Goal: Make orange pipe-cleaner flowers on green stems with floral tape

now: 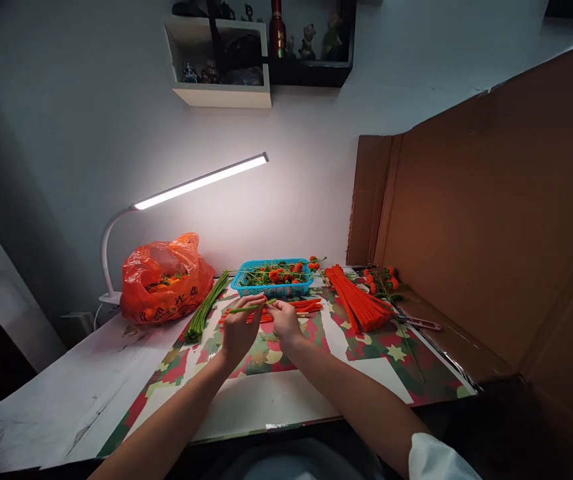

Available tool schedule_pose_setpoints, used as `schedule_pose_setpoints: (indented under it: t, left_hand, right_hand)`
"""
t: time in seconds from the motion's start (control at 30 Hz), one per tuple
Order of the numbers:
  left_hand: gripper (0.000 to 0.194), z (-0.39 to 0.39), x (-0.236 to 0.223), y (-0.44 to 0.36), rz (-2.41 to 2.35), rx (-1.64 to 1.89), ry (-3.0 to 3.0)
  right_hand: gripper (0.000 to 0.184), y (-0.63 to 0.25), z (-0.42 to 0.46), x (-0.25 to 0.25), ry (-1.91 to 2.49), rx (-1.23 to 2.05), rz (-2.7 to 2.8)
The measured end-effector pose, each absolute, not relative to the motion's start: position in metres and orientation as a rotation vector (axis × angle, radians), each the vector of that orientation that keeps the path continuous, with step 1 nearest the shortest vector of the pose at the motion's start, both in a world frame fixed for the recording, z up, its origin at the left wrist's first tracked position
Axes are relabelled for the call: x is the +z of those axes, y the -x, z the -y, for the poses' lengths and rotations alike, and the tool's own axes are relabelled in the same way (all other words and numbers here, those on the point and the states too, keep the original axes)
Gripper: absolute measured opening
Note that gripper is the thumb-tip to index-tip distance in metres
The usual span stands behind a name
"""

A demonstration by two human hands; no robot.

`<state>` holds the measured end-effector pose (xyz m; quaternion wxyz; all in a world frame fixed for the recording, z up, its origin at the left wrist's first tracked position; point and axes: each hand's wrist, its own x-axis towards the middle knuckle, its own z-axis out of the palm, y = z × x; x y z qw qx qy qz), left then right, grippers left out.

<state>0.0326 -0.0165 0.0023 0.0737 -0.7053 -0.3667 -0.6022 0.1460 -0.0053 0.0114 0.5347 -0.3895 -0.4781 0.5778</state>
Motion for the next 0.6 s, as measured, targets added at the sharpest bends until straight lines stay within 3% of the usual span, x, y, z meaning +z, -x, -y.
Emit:
schedule_pose_setpoints:
  t: [0.13,0.23,0.33,0.43,0.6]
  left_hand:
    - [0.020,0.019,0.003,-0.028,0.879,-1.745,2.254]
    - [0.020,0.021,0.004,-0.024,0.836,-1.738,2.323]
    - [0.016,0.020,0.005,-0.022,0.976,-1.856,2.314]
    - [0.016,0.017,0.005,-0.023,1.174,-2.141,2.354]
    - [0.033,0.012,0.003,-0.025,1.364,-2.671,2.659]
  right_hand:
    - [0.019,-0.168,0.006,0.025,0.786,2.196,0.901]
    - [0.023,-0.179,0.006,0.028,0.735,2.384,0.844]
    - [0.024,-0.179,0.004,0.024,0.823,2.218,0.968]
    - [0.024,-0.177,-0.002,0.020,0.935,1.802,1.249]
    - [0.023,-0.181,-0.009,0.018,0.836,1.183,1.409]
